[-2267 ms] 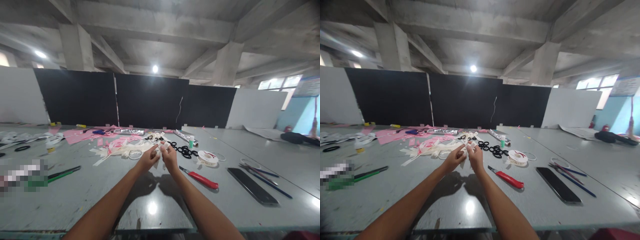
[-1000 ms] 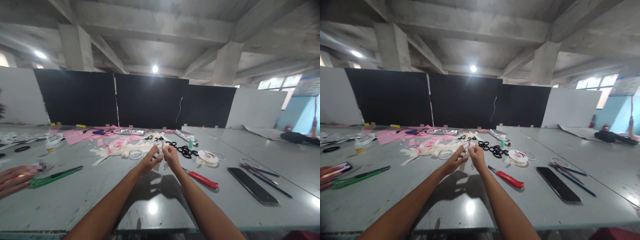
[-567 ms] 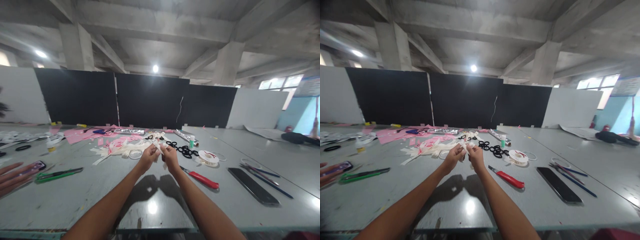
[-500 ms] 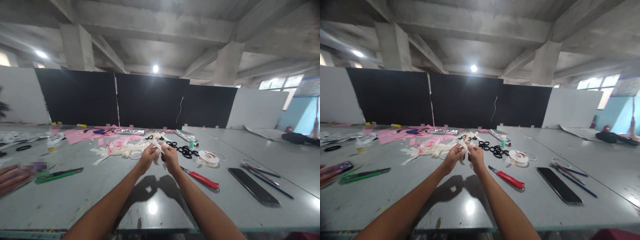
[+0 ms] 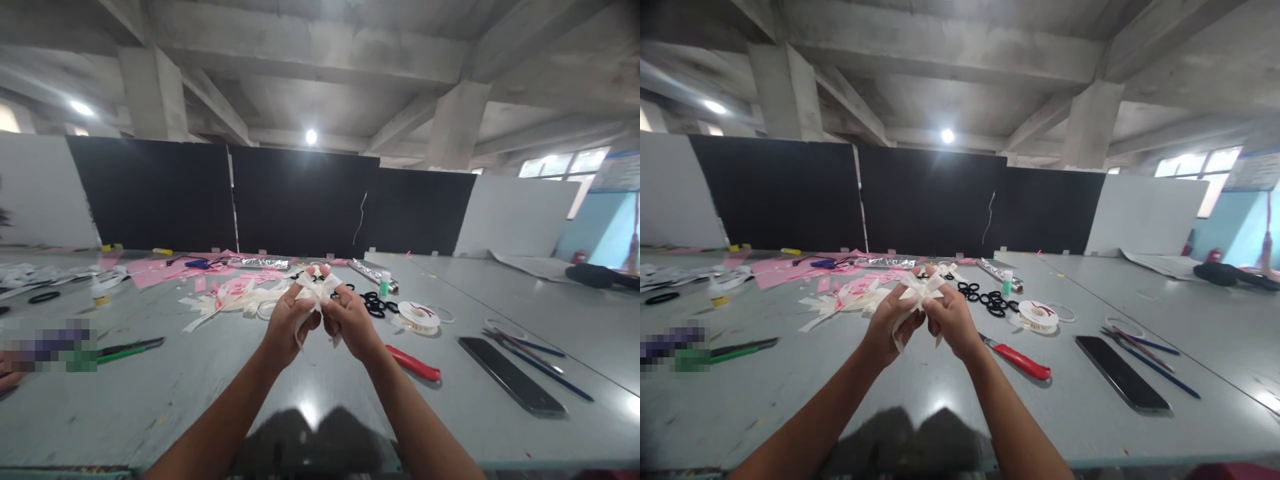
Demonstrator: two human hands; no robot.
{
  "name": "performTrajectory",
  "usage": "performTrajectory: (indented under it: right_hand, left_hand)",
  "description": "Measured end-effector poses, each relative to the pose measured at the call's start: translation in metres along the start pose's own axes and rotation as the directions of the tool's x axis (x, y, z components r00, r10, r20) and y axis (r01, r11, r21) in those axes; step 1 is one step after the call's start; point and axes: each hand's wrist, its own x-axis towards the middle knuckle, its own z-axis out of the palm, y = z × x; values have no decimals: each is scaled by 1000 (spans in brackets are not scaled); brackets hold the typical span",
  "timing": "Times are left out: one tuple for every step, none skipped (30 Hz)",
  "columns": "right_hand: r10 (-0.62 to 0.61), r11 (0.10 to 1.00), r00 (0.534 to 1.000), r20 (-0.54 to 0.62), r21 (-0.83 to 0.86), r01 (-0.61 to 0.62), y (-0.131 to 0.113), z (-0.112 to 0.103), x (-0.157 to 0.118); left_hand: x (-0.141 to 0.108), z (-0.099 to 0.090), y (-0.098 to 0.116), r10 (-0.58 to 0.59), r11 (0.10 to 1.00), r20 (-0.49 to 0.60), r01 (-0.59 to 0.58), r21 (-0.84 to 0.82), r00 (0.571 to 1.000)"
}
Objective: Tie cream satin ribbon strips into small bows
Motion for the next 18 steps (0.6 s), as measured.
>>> performTrajectory:
  right_hand:
    - [-20,997,1000,-13,-77,19,-4,2,-7]
    - [-40,991,999,-32,-127,36,-8,5,-14]
    - [-60,989,997,-57,-142,52,-11,8,-22]
    - [-77,990,993,-84,-122,66,-12,12,-30]
    - [-88,994,990,-114,-74,80,-13,16,-38]
    - [-99,995,984,-148,-12,99,-12,22,-45]
    - [-108,991,978,-179,58,120,-10,27,-51]
    - [-118,979,971,-208,137,149,-7,33,-55]
    - [-128,959,964,-234,219,180,-4,39,-59]
    - [-133,928,958,-255,308,211,0,43,-61]
    - [-134,884,952,-274,401,240,3,47,-61]
    - [-126,835,949,-289,486,259,6,50,-61]
    - [-113,782,946,-303,561,273,8,52,-60]
    - [-99,731,945,-311,622,281,10,53,-59]
    - [-87,690,946,-312,667,283,11,53,-58]
    - [-81,664,948,-308,693,281,11,52,-57]
    - [-85,659,953,-291,701,272,11,51,-58]
    - [-97,673,960,-263,693,258,10,49,-59]
  left_hand:
    - [-8,4,3,-7,999,-22,8,36,1000]
    - [-16,8,6,-12,997,-31,14,72,999]
    - [-24,10,8,-5,995,-39,8,102,999]
    - [-31,13,10,-5,993,-33,9,117,999]
    - [-38,15,11,-7,994,-24,9,112,1000]
    - [-44,16,11,-6,996,-8,7,92,1000]
    - [-49,17,10,-16,998,14,15,60,1000]
    - [-53,18,9,-31,999,37,30,20,999]
    - [-56,18,6,-46,998,61,48,-29,997]
    - [-58,19,3,-55,994,81,62,-87,995]
    - [-60,19,-2,-47,986,92,61,-155,995]
    - [-61,20,-6,-25,972,90,46,-231,996]
    - [-62,21,-11,8,951,67,13,-309,998]
    - [-63,23,-15,40,925,26,-27,-378,999]
    - [-64,24,-19,50,903,-16,-52,-426,999]
    - [-65,25,-21,51,888,-54,-70,-454,997]
    - [-66,26,-23,40,885,-72,-69,-460,997]
    - [-67,26,-23,24,895,-70,-52,-444,997]
